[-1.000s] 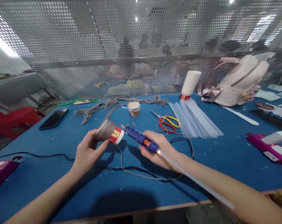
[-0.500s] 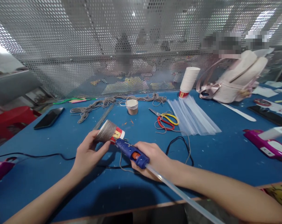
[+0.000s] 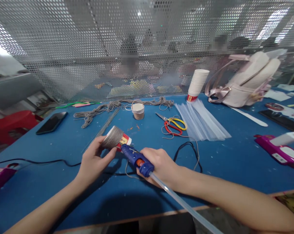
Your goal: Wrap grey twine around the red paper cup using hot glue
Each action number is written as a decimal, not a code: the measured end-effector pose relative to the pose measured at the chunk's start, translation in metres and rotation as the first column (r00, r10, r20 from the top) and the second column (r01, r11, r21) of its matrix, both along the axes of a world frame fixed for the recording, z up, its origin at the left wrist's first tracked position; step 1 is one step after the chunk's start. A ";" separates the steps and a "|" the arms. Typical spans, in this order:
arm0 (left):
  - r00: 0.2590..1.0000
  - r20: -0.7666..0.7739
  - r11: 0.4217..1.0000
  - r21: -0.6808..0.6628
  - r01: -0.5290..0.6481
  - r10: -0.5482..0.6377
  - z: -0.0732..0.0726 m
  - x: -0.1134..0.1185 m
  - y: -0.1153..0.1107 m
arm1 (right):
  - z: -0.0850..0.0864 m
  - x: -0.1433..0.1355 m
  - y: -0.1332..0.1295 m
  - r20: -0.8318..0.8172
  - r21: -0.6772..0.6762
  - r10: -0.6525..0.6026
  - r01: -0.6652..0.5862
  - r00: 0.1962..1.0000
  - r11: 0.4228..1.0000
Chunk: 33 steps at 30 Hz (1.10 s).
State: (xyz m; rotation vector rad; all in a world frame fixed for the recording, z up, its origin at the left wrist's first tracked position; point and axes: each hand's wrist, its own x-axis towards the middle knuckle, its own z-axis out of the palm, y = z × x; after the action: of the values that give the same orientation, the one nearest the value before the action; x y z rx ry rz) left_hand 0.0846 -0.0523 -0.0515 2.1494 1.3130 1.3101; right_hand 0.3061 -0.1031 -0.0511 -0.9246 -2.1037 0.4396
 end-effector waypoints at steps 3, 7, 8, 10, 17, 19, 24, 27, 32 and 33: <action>1.000 -0.009 1.000 -0.013 -0.011 0.011 0.001 0.001 0.000 | -0.003 -0.001 0.000 0.033 0.013 -0.012 0.012 0.999 1.000; 1.000 -0.010 1.000 -0.014 -0.025 0.025 0.001 0.002 0.000 | -0.006 -0.002 -0.001 0.102 0.062 -0.004 -0.002 0.995 0.998; 1.000 -0.008 1.000 -0.015 -0.025 0.025 0.000 0.002 0.000 | -0.006 -0.002 -0.001 0.108 0.070 -0.004 -0.004 0.994 0.998; 1.000 -0.003 0.999 -0.027 -0.019 0.019 0.001 0.001 0.000 | -0.006 -0.001 0.000 0.110 0.071 -0.012 0.004 0.994 0.997; 1.000 0.002 0.999 -0.036 -0.014 0.015 0.000 0.000 0.000 | -0.005 -0.001 -0.001 0.123 0.044 -0.010 0.005 0.992 0.999; 1.000 0.003 0.999 -0.030 -0.014 0.014 -0.001 0.000 0.001 | -0.005 -0.001 -0.001 0.134 0.042 -0.003 -0.003 0.991 0.999; 1.000 -0.005 1.000 -0.021 0.009 -0.009 0.001 0.000 0.001 | -0.006 0.002 0.001 0.090 0.059 -0.040 0.034 0.995 0.998; 1.000 0.008 0.999 -0.042 0.013 -0.013 0.002 0.000 0.000 | -0.007 0.001 0.001 0.031 0.040 -0.051 0.050 0.998 0.998; 0.999 0.040 0.998 -0.062 0.032 -0.030 0.001 -0.002 0.001 | -0.004 -0.001 0.000 0.006 -0.005 -0.038 0.038 0.999 0.999; 0.998 0.044 0.997 -0.060 0.042 -0.039 0.001 -0.002 0.001 | -0.002 0.000 0.000 0.000 -0.014 -0.042 0.042 0.999 0.999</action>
State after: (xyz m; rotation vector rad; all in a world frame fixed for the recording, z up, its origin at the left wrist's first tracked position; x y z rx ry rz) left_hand 0.0826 -0.0508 -0.0503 2.0841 1.2696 1.2770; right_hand 0.3057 -0.1029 -0.0528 -0.9748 -2.0801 0.4337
